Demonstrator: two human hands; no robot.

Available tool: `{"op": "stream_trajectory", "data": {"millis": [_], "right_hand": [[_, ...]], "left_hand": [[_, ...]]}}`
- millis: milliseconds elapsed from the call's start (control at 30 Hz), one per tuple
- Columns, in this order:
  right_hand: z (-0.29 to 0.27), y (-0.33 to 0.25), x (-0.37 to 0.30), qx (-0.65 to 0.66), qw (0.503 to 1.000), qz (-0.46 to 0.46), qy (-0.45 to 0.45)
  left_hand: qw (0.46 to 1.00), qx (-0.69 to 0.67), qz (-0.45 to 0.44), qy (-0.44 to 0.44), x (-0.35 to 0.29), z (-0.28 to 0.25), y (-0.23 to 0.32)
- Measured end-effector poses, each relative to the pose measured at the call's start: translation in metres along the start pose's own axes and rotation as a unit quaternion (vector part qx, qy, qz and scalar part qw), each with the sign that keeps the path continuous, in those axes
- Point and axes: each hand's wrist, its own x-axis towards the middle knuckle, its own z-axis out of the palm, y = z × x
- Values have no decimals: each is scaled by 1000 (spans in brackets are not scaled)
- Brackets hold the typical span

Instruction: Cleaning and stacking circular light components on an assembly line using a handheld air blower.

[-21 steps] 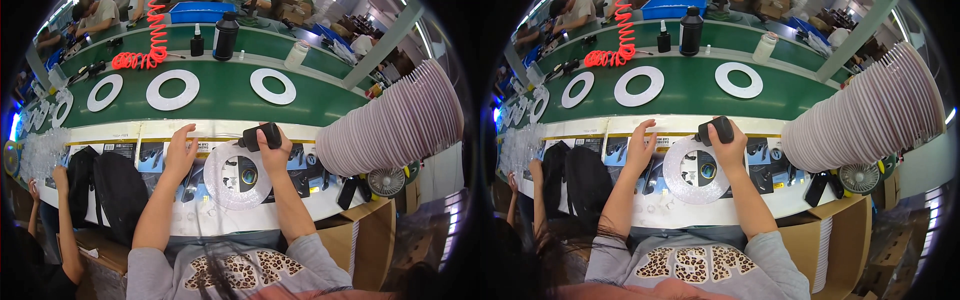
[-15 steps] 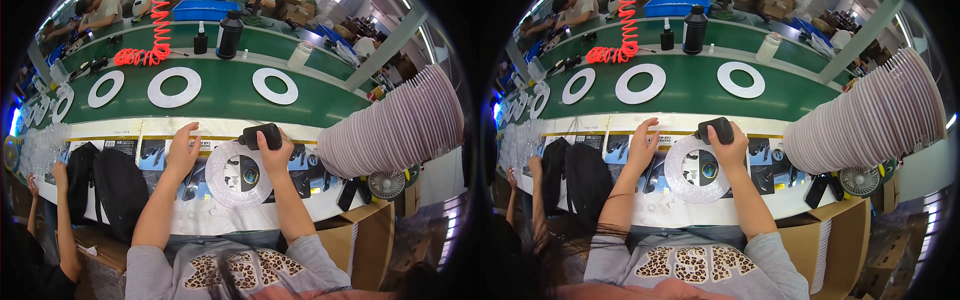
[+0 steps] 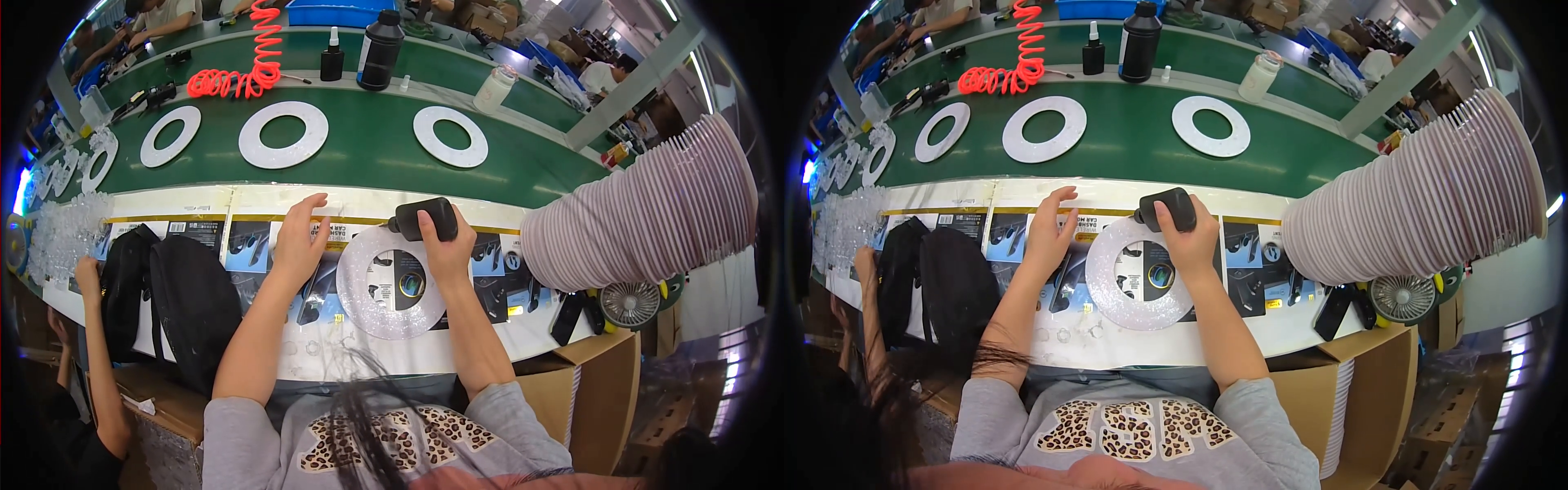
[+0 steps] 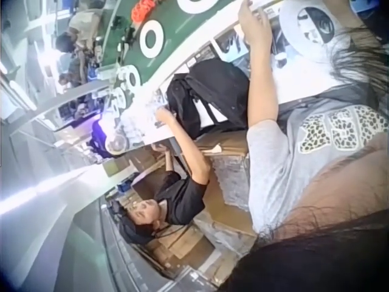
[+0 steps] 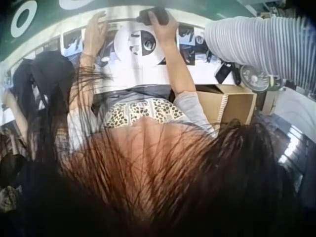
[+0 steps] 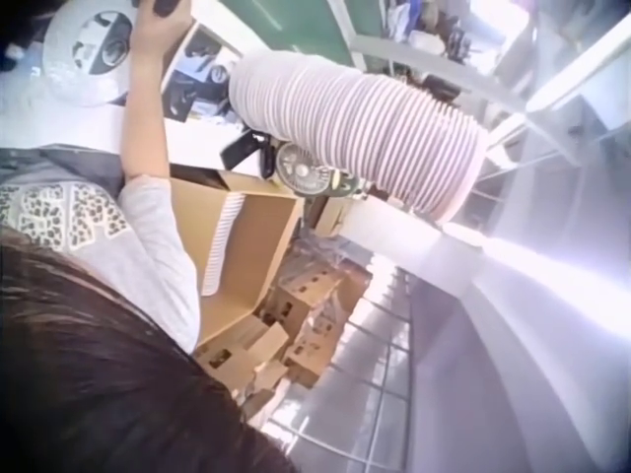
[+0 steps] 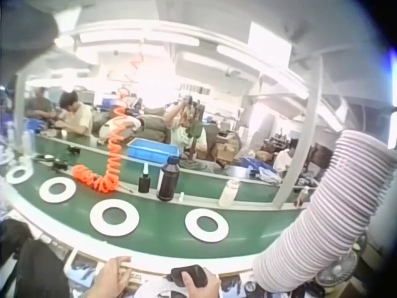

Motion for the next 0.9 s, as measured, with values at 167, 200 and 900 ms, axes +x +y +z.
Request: {"op": "stream_trajectory", "data": {"millis": [167, 200, 900], "right_hand": [[1, -2, -1, 19, 1000, 14, -4], [1, -3, 0, 13, 1000, 10, -7], [-9, 5, 5, -19, 1000, 16, 15]], "left_hand": [[1000, 14, 6, 0, 0, 0, -2], [1000, 11, 1, -4, 0, 0, -2], [999, 10, -24, -18, 1, -1, 3]]}}
